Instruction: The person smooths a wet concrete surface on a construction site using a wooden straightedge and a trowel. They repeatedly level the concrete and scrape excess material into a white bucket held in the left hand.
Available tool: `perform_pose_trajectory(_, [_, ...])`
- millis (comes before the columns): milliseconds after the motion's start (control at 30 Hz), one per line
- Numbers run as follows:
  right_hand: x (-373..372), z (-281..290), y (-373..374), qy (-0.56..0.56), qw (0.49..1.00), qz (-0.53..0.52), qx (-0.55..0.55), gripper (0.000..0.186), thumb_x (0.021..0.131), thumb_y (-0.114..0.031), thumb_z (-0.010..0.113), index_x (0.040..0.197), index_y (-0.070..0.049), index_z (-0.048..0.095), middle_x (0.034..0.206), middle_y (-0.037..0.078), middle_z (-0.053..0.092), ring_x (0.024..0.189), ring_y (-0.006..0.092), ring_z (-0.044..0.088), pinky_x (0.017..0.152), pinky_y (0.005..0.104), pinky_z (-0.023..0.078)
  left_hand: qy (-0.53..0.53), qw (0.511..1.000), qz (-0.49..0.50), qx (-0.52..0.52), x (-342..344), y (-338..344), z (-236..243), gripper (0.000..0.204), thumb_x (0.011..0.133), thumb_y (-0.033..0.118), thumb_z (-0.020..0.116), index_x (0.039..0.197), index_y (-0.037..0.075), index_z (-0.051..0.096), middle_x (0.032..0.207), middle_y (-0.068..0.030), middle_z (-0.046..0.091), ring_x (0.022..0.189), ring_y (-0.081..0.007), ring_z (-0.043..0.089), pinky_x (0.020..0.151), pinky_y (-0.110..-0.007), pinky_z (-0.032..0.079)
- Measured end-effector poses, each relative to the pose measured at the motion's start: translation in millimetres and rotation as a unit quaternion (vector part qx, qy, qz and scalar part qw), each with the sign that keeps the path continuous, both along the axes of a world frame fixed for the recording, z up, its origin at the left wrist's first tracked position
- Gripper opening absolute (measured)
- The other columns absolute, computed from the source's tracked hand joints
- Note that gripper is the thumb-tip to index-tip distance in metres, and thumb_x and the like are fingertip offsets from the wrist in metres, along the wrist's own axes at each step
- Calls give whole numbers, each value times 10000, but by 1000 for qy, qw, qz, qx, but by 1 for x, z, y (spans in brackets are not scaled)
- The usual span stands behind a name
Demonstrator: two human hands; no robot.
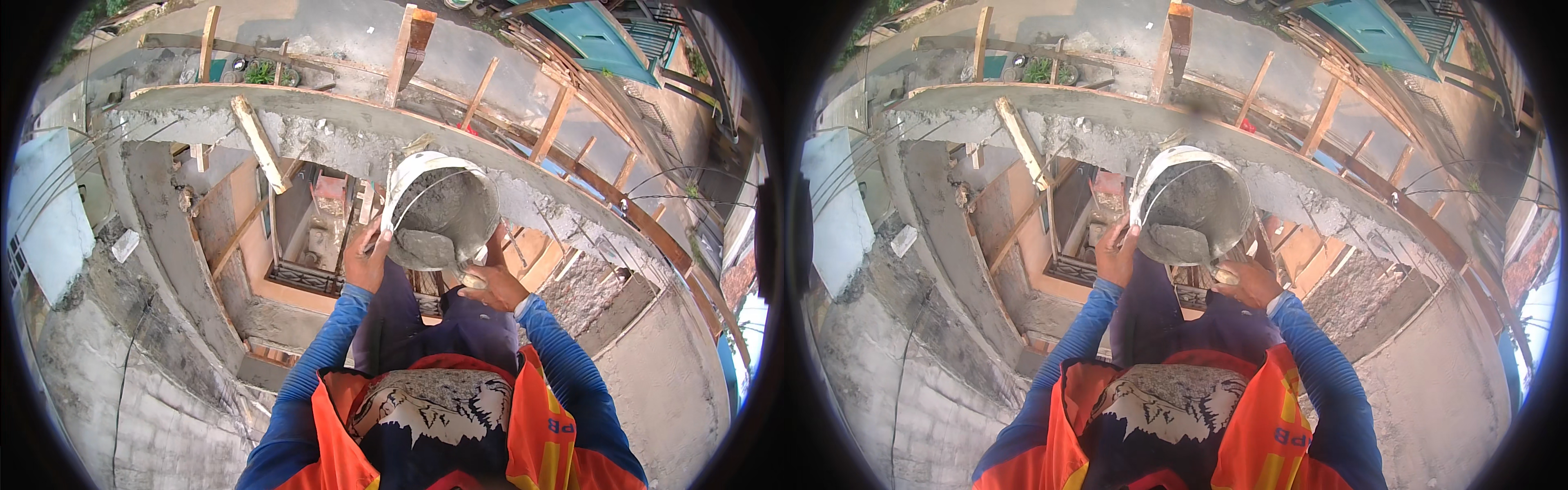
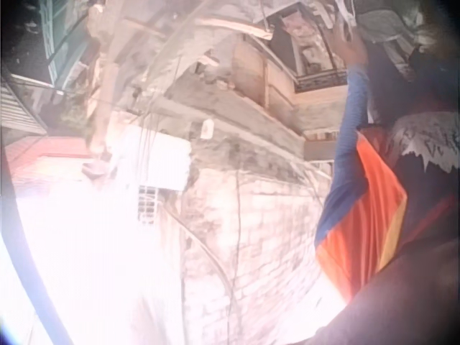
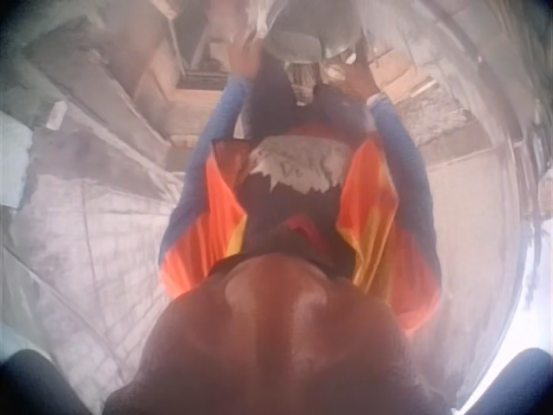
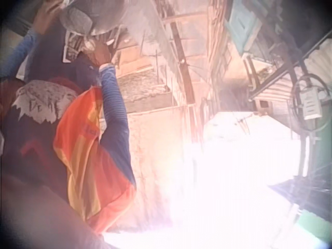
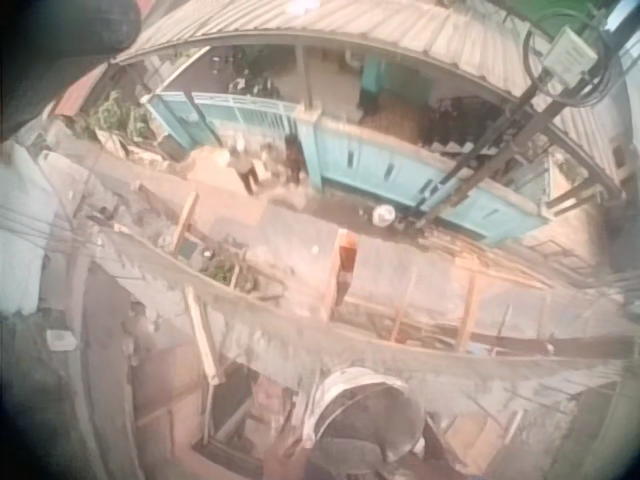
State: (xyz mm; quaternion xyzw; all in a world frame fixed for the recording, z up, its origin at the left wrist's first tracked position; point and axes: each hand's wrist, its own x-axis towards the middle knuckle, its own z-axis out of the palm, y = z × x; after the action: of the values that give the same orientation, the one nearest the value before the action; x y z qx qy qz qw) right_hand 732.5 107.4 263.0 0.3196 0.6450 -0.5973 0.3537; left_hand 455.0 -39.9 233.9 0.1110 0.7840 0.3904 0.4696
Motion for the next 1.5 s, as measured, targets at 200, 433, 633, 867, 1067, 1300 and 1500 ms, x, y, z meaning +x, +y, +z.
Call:
perform_pose_trajectory(200, [13,58,30,6,998,-46,-52,563,875,-436,782,1251,-32,669,1041,223,727,972,371,709,889,404,541,-70,994,85,11,-22,-26,3,422,1040,278,623,1341,-17,623,1177,-126,691,1036,-164,678,915,-306,543])
perform_pose_trajectory(433, [-78,130,147,48,997,-65,-21,519,855,-320,831,1225,3,665,983,206,722,879,312,729,791,371,547,140,922,347,-103,-187,-103,-93,479,1068,449,522,1186,12,679,927,-75,695,786,-146,642,691,-287,540])
perform_pose_trajectory(633, [-207,15,219,79,983,-157,57,500,971,-369,697,1274,23,635,936,137,701,729,190,664,708,353,542,235,883,390,-110,-428,-135,-198,535,986,514,603,1220,37,668,1083,-124,684,919,-207,639,783,-385,548])
perform_pose_trajectory(867, [-304,-188,224,183,905,-125,362,512,988,-393,632,1322,-7,618,1122,229,713,1011,395,690,902,448,529,205,884,384,-171,-483,-4,-241,1044,848,737,623,1550,37,294,1503,-209,463,1294,-383,532,1047,-471,458])
perform_pose_trajectory(1067, [-367,-315,123,128,950,67,276,444,983,-314,605,1353,-69,612,1220,225,685,1138,408,644,1008,501,504,375,803,341,-312,-511,-12,-248,1162,805,796,614,1577,33,201,1467,-354,451,1288,-465,537,1075,-512,436])
perform_pose_trajectory(1300, [-365,-368,147,74,966,122,215,468,990,-357,609,1363,-76,607,1125,239,710,1102,450,634,1005,508,502,401,785,335,-334,-484,27,-240,1144,815,772,610,1542,-29,238,1332,-379,557,1222,-494,574,1053,-515,440])
perform_pose_trajectory(1500, [-384,-374,139,157,976,121,86,538,974,-395,635,1373,-37,598,1246,269,646,1236,449,550,1047,549,444,411,786,344,-310,-485,21,-240,1111,816,747,631,1535,-17,265,1339,-370,556,1203,-487,580,1050,-507,432])
